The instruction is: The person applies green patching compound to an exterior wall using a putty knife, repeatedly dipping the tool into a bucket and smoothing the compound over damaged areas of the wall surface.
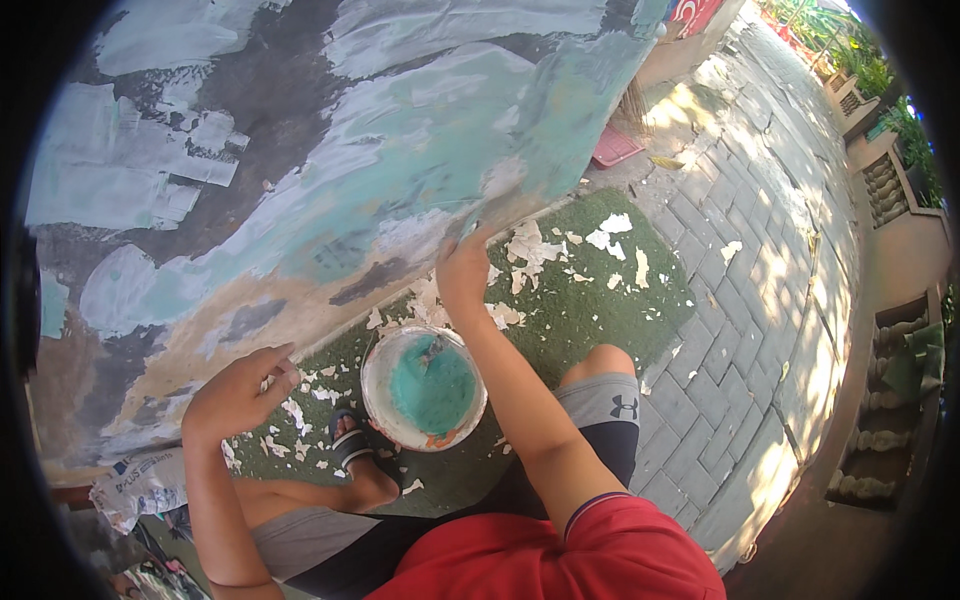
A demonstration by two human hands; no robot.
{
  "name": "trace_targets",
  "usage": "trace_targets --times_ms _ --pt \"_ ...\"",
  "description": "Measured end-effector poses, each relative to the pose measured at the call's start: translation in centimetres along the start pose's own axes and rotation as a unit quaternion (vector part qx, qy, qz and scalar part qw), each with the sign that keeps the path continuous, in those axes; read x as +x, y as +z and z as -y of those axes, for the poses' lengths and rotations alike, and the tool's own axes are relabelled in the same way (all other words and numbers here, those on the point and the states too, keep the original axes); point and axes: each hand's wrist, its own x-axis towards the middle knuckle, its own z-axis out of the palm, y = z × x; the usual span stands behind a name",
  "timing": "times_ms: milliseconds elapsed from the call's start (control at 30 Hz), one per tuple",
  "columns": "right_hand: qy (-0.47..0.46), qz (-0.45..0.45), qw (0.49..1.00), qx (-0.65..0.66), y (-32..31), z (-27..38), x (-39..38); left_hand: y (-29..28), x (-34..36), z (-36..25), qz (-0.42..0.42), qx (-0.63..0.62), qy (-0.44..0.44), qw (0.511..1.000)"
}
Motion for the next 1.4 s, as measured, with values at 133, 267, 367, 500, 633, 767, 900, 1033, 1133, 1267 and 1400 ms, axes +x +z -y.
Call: trace_targets --times_ms 133,267,367,500,633,767,900,1033,1133,1267,1400 --pt "-0.004 -0.033 0.999 -0.037 2.6 -4.0 3.3 0.1 0.4 -0.6 0.029 0.021 -0.011 0.999" --pt "-0.02 0.055 0.993 0.099 3.4 5.2 -1.2 0.5 -0.2 -0.1 0.02 0.009 -0.022 1.0" --pt "-0.046 0.106 0.981 0.153 1.6 10.0 -5.6 0.4 -0.1 -0.3 0.024 -0.005 -0.032 0.999" --pt "0.024 0.089 0.98 0.175 -0.3 8.4 -5.6 0.3 -0.4 -0.2 0.015 0.0 -0.031 0.999" --pt "0.074 0.02 0.997 0.018 0.1 -1.9 1.6 0.2 -0.6 -0.7 0.008 0.006 -0.014 1.0" --pt "-0.005 -0.055 0.998 -0.027 1.3 -5.8 5.5 0.7 -0.7 -0.2 0.01 0.014 0.005 1.0" --pt "-0.012 0.01 0.997 0.07 1.9 2.3 3.0 0.8 -0.8 0.0 0.013 -0.004 -0.003 1.0" --pt "-0.02 0.046 0.993 0.108 -0.8 5.8 -1.2 0.6 -0.5 -0.4 0.015 0.011 -0.013 1.0" --pt "0.008 -0.01 0.997 0.078 -2.3 3.3 0.8 0.4 -0.6 -0.6 0.014 0.008 -0.022 1.0" --pt "0.111 -0.013 0.994 0.015 -3.4 -1.3 7.3 0.3 -0.4 -1.3 0.024 0.002 -0.033 0.999" --pt "-0.06 -0.106 0.992 -0.024 -1.2 -2.8 9.2 0.7 0.1 -1.5 0.031 0.022 -0.005 0.999"
